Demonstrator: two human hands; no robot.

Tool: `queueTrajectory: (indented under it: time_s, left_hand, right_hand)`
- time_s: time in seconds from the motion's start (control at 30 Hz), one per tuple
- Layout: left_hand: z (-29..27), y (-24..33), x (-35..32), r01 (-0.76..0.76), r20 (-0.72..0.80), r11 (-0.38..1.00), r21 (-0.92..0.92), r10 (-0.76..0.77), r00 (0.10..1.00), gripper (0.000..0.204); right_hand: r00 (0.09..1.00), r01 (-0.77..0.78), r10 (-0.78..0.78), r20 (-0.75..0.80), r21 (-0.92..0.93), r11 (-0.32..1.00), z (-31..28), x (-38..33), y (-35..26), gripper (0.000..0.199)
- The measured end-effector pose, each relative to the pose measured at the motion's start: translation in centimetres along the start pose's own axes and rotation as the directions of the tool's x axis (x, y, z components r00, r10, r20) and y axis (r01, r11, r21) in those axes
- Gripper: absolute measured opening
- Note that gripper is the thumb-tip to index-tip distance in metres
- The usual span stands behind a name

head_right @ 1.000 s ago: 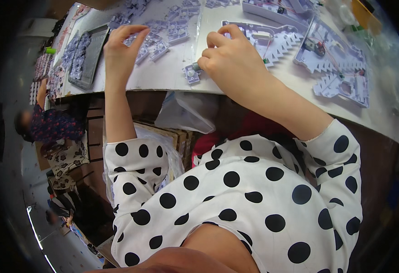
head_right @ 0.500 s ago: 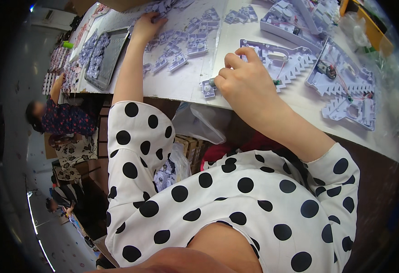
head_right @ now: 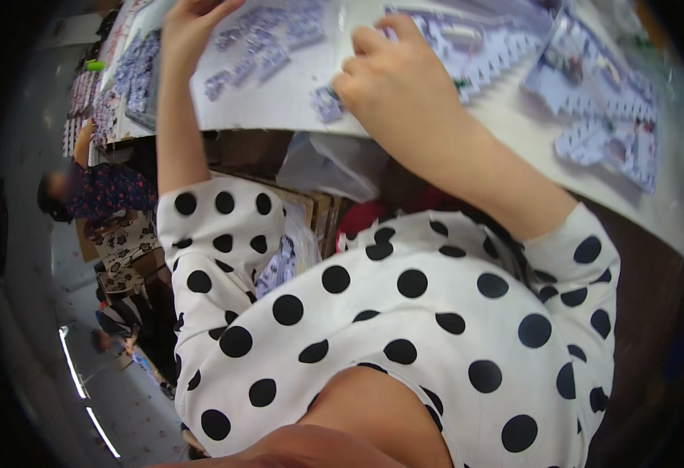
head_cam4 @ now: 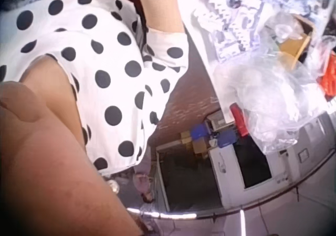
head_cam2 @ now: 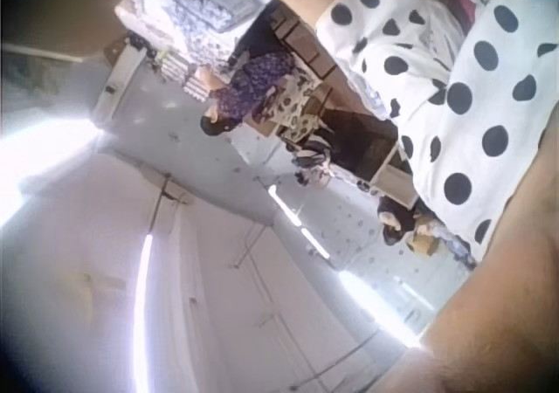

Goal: The person assembles small electronic components by hand, inserting battery-like parts and circuit elements into white plastic housings.

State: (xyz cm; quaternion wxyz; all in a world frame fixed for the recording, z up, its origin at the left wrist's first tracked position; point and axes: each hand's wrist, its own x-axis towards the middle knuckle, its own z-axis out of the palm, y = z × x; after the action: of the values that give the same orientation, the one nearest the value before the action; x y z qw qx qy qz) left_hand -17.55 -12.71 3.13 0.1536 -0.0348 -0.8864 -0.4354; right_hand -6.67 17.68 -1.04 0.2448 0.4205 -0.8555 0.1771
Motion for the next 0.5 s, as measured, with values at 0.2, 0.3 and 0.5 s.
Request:
queueTrajectory:
  time_s: [0.2, 0.3, 0.5]
  left_hand:
    - [3.7, 3.0, -13.4, -0.103, 0.321, 0.919, -0.381, 0.235, 0.917, 0.046]
    - [4.6, 2.3, -15.7, -0.126, 0.292, 0.905, -0.407, 0.26, 0.921, 0.048]
    - [4.8, 1.2, -16.3, -0.126, 0.233, 0.893, -0.431, 0.245, 0.941, 0.051]
  right_hand:
    - [1.0, 0.016, -0.015, -0.021, 0.05, 0.999, -0.1, 0.1, 1.2, 0.014]
    - [1.0, -0.012, 0.014, -0.02, 0.1, 0.995, 0.2, -0.1, 1.4, 0.012]
    - [0.994, -0.045, 0.056, -0.096, 0.108, 0.993, 0.1, -0.4, 1.3, 0.008]
